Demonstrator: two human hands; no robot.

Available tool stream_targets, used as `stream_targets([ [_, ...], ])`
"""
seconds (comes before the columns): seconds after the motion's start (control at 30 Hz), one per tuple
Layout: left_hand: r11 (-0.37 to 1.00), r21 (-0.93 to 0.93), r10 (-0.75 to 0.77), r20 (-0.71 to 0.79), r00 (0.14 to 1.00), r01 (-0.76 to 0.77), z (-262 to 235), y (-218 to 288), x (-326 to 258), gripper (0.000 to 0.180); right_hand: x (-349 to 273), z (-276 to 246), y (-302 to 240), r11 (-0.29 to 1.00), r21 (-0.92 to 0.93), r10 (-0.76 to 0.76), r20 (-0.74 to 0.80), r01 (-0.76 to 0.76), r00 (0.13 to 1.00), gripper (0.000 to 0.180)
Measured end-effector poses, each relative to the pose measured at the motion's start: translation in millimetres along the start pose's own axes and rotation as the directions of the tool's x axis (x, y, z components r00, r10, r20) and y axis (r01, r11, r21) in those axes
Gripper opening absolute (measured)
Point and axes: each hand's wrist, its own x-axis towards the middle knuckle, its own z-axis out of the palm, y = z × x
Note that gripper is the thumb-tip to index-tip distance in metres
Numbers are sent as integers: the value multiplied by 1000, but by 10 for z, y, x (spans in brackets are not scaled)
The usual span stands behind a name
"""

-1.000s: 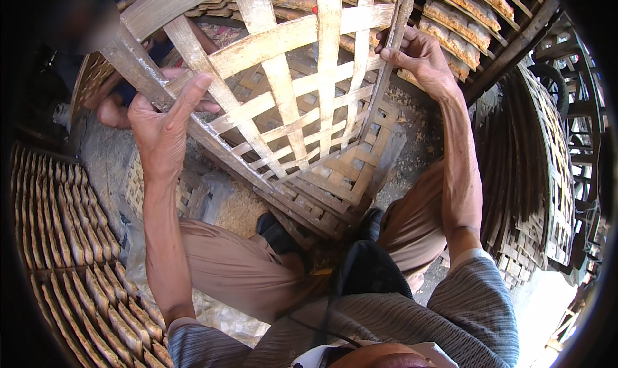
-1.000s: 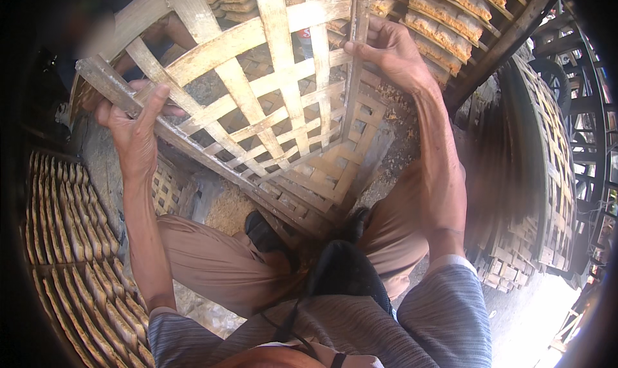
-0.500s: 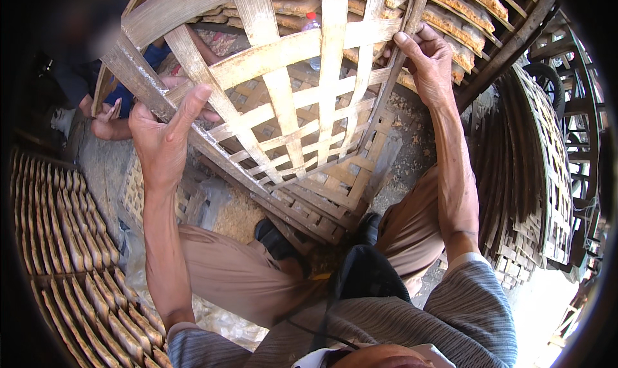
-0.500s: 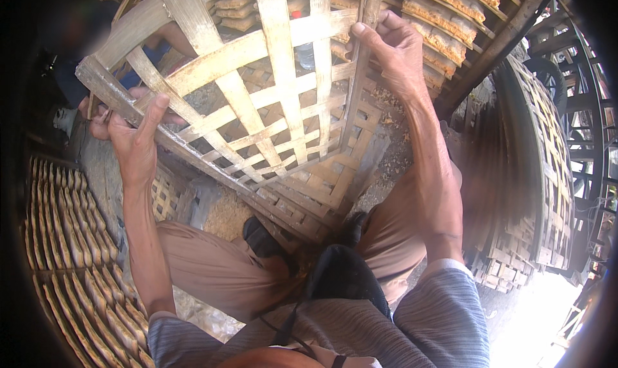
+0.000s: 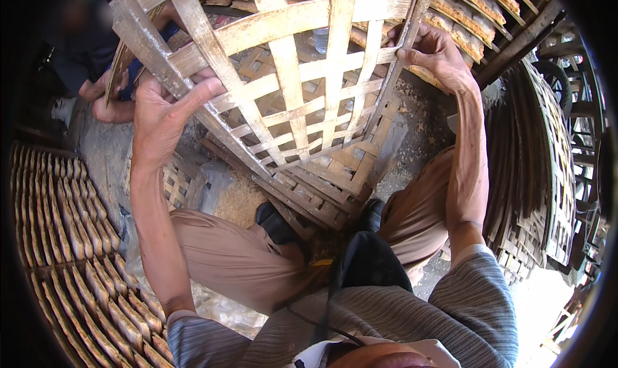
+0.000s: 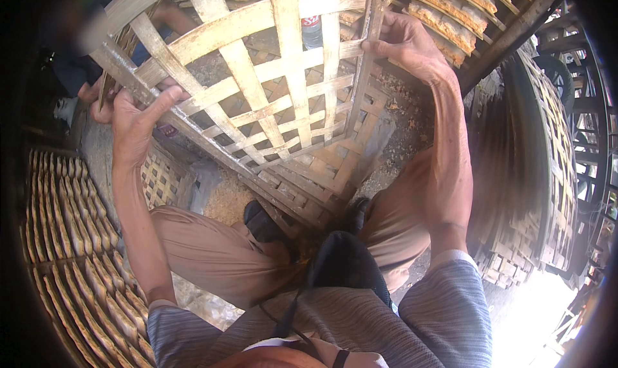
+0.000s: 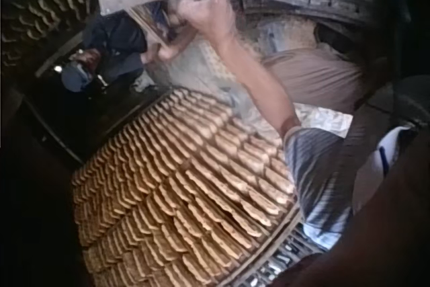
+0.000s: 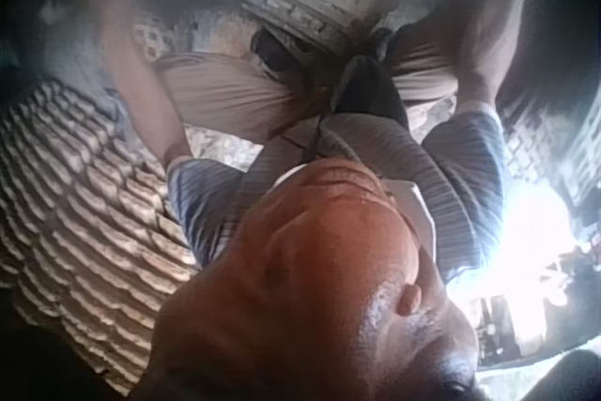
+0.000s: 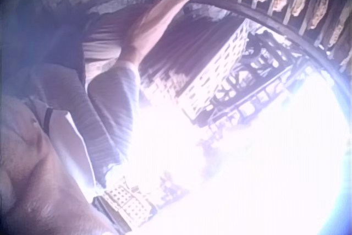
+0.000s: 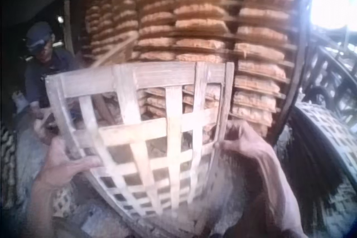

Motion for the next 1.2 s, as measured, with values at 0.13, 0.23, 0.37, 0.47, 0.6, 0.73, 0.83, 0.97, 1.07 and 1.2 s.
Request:
stream_targets([
  [0.13, 974, 219, -83, 113, 990, 57, -81, -75, -23, 18, -6, 121, 51, 995, -96, -39, -51, 34, 998, 30],
  [0.23, 957, 283, -96, 85, 992, 68, -56, -89, -38, 16, -28, 221, -10, 988, -151, -31, -64, 21, 997, 28],
  [0.37, 953, 293, -97, 67, 993, 74, -9, -80, -39, 15, -46, 161, 111, 991, -136, -14, -18, 11, 1000, 35],
  [0.47, 946, 309, -116, 36, 993, 100, -10, -77, -50, 16, -53, 315, 108, 982, -189, -27, -73, 13, 997, 42],
  [0.6, 951, 291, -114, 18, 993, 104, 26, -79, -52, 16, -89, 426, 193, 960, -280, -50, -179, -3, 983, 54],
  [0.73, 952, 302, -62, 55, 997, 42, 3, -116, -49, 15, -115, 503, 221, 962, -267, -8, -251, -61, 968, 58],
  [0.83, 953, 301, -53, 65, 997, 31, -8, -121, -44, 15, -128, 529, 231, 942, -336, -74, -246, -14, 966, 59],
  [0.97, 944, 329, -55, 60, 997, 32, -36, -80, -62, 15, -159, 446, 179, 974, -221, -69, -129, 40, 989, 58],
  [1.07, 952, 306, -34, 72, 997, 11, -33, -126, -33, 16, -162, 396, 227, 966, -256, -57, -160, 14, 985, 60],
  [1.2, 963, 271, -13, 65, 998, -5, -28, -169, -40, 17, -152, 412, 238, 918, -397, -83, -183, 4, 980, 62],
])
